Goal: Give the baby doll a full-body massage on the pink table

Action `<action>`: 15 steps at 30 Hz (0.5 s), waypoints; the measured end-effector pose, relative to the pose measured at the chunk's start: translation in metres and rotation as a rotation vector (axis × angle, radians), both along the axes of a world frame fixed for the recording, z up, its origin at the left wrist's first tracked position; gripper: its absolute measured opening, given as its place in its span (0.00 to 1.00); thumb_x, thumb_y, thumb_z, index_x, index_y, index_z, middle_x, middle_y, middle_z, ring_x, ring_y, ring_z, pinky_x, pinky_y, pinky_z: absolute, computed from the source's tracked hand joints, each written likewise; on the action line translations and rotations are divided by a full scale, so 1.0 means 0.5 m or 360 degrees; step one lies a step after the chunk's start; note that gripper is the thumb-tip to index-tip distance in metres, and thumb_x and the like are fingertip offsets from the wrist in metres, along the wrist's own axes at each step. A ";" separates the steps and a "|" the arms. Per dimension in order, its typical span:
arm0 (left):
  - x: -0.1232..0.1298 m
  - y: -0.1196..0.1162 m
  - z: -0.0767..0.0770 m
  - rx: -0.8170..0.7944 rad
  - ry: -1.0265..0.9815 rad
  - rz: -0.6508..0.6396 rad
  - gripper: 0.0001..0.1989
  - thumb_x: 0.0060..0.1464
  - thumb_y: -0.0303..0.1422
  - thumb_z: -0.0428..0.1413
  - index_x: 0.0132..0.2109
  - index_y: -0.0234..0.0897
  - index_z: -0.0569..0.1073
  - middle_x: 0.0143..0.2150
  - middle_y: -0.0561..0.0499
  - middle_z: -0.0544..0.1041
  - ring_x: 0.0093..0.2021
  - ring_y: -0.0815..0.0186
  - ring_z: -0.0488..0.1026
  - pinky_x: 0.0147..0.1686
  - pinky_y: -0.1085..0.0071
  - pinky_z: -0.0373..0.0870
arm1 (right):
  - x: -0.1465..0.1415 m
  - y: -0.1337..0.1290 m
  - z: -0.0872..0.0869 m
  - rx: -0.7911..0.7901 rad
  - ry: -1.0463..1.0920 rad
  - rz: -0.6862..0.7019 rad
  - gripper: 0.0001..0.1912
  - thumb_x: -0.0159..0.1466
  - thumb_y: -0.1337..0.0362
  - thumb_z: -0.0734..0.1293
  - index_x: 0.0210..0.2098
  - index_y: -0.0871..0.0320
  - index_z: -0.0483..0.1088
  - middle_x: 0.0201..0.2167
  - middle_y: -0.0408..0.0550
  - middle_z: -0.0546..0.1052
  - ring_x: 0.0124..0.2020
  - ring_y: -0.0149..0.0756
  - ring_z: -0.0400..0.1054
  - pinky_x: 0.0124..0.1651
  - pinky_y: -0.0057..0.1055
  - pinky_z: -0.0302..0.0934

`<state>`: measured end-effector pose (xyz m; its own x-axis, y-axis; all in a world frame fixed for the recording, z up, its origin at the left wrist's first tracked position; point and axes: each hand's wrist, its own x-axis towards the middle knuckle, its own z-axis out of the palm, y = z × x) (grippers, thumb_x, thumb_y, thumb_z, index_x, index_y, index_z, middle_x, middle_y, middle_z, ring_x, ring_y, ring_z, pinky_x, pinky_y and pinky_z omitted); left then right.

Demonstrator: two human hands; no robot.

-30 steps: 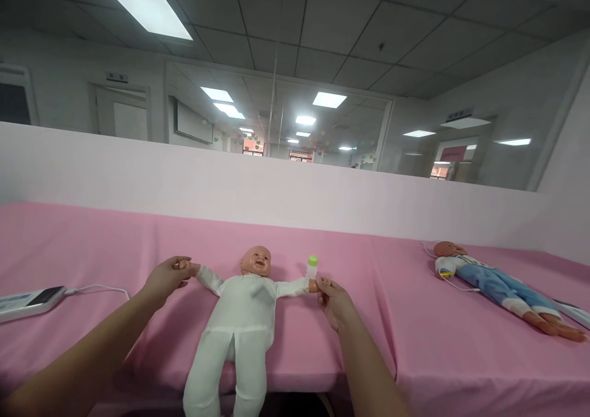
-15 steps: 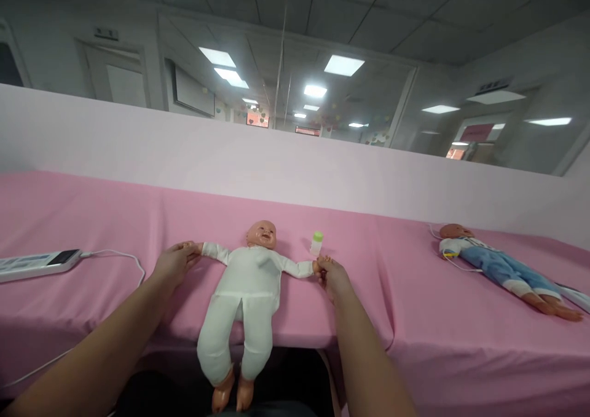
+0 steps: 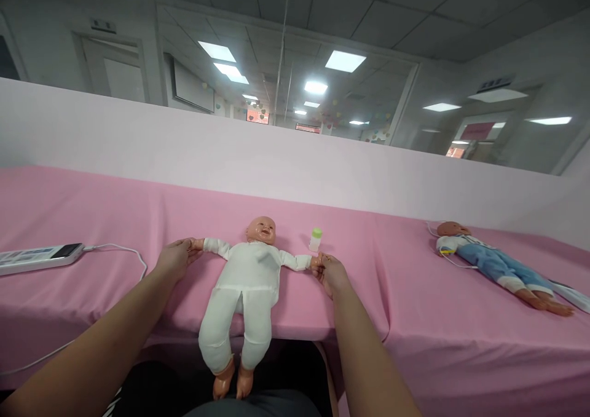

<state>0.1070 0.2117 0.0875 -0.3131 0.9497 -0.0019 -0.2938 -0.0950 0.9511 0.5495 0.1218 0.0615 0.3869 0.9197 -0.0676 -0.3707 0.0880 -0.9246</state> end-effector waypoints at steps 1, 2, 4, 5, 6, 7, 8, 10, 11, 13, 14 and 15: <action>0.000 -0.001 0.000 -0.0006 -0.0018 -0.0002 0.06 0.52 0.23 0.59 0.38 0.32 0.78 0.38 0.38 0.83 0.42 0.53 0.83 0.47 0.59 0.83 | 0.002 -0.001 0.001 0.0010 0.0027 0.0015 0.07 0.62 0.66 0.75 0.37 0.58 0.74 0.26 0.45 0.74 0.23 0.31 0.66 0.25 0.26 0.69; 0.001 -0.001 0.000 -0.0005 -0.0045 -0.0001 0.07 0.51 0.21 0.59 0.39 0.32 0.78 0.39 0.38 0.84 0.42 0.54 0.83 0.47 0.60 0.83 | 0.003 -0.003 0.001 0.0022 0.0039 0.0036 0.08 0.61 0.67 0.76 0.38 0.58 0.75 0.27 0.46 0.75 0.24 0.31 0.67 0.26 0.27 0.70; 0.001 -0.001 -0.001 0.0014 -0.0103 0.0002 0.10 0.49 0.20 0.62 0.40 0.33 0.78 0.40 0.40 0.83 0.42 0.56 0.83 0.47 0.62 0.82 | 0.006 -0.008 0.002 0.0053 0.0018 0.0100 0.11 0.59 0.67 0.77 0.40 0.59 0.76 0.28 0.46 0.76 0.25 0.32 0.68 0.26 0.27 0.70; 0.000 -0.001 -0.002 0.0028 -0.0123 -0.0012 0.11 0.48 0.21 0.64 0.40 0.33 0.78 0.40 0.41 0.83 0.42 0.57 0.83 0.47 0.63 0.82 | 0.006 -0.010 0.002 0.0066 -0.0007 0.0129 0.12 0.58 0.67 0.78 0.41 0.59 0.77 0.29 0.47 0.76 0.25 0.32 0.68 0.26 0.27 0.69; 0.000 0.001 -0.004 0.0040 -0.0134 -0.0028 0.12 0.47 0.22 0.65 0.41 0.33 0.77 0.40 0.42 0.83 0.42 0.58 0.84 0.47 0.64 0.82 | 0.007 -0.012 0.002 0.0077 -0.0033 0.0148 0.14 0.57 0.67 0.79 0.41 0.59 0.77 0.29 0.47 0.77 0.25 0.32 0.68 0.25 0.27 0.69; -0.001 0.003 -0.007 0.0049 -0.0137 -0.0040 0.13 0.47 0.23 0.67 0.41 0.34 0.77 0.40 0.43 0.83 0.41 0.58 0.84 0.46 0.64 0.82 | 0.008 -0.013 0.002 0.0083 -0.0055 0.0155 0.15 0.56 0.66 0.80 0.41 0.59 0.78 0.30 0.47 0.77 0.25 0.32 0.68 0.25 0.27 0.68; -0.003 0.005 -0.011 0.0054 -0.0131 -0.0041 0.14 0.46 0.25 0.68 0.41 0.34 0.77 0.40 0.43 0.83 0.40 0.58 0.84 0.45 0.64 0.82 | 0.008 -0.014 0.002 0.0083 -0.0071 0.0149 0.16 0.54 0.66 0.81 0.41 0.59 0.78 0.30 0.47 0.78 0.25 0.32 0.68 0.24 0.27 0.67; -0.006 0.011 -0.019 0.0063 -0.0066 -0.0018 0.14 0.46 0.28 0.68 0.42 0.34 0.77 0.38 0.44 0.82 0.37 0.59 0.83 0.42 0.64 0.81 | 0.008 -0.013 0.002 0.0069 -0.0093 0.0117 0.17 0.53 0.66 0.82 0.40 0.59 0.79 0.31 0.48 0.79 0.25 0.31 0.68 0.23 0.25 0.65; -0.008 0.014 -0.024 0.0068 -0.0006 0.0004 0.14 0.47 0.30 0.68 0.42 0.34 0.78 0.37 0.44 0.82 0.35 0.60 0.82 0.40 0.64 0.81 | 0.008 -0.012 0.002 0.0056 -0.0104 0.0100 0.17 0.52 0.66 0.82 0.40 0.59 0.79 0.30 0.48 0.79 0.25 0.30 0.67 0.23 0.24 0.63; -0.012 0.020 -0.032 0.0070 0.0131 0.0039 0.15 0.48 0.34 0.68 0.43 0.35 0.79 0.35 0.44 0.82 0.31 0.61 0.81 0.36 0.64 0.80 | 0.006 -0.010 0.004 0.0020 -0.0126 0.0065 0.17 0.52 0.64 0.83 0.39 0.60 0.80 0.29 0.47 0.78 0.24 0.28 0.65 0.22 0.23 0.61; -0.013 0.023 -0.035 0.0071 0.0181 0.0050 0.15 0.49 0.36 0.68 0.43 0.34 0.79 0.34 0.44 0.82 0.30 0.61 0.80 0.35 0.64 0.79 | 0.005 -0.009 0.004 -0.0002 -0.0137 0.0041 0.17 0.52 0.62 0.83 0.39 0.60 0.80 0.28 0.46 0.78 0.23 0.27 0.64 0.22 0.22 0.61; -0.013 0.025 -0.037 0.0075 0.0208 0.0064 0.14 0.50 0.37 0.67 0.42 0.34 0.79 0.33 0.44 0.81 0.29 0.60 0.79 0.34 0.63 0.79 | 0.003 -0.007 0.004 -0.0021 -0.0147 0.0013 0.17 0.53 0.61 0.82 0.39 0.61 0.80 0.28 0.46 0.77 0.23 0.27 0.63 0.22 0.22 0.61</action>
<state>0.1003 0.2242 0.0691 -0.3458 0.9344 0.0858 -0.1627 -0.1498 0.9752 0.5509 0.1180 0.0637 0.3845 0.9221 -0.0438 -0.2843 0.0731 -0.9560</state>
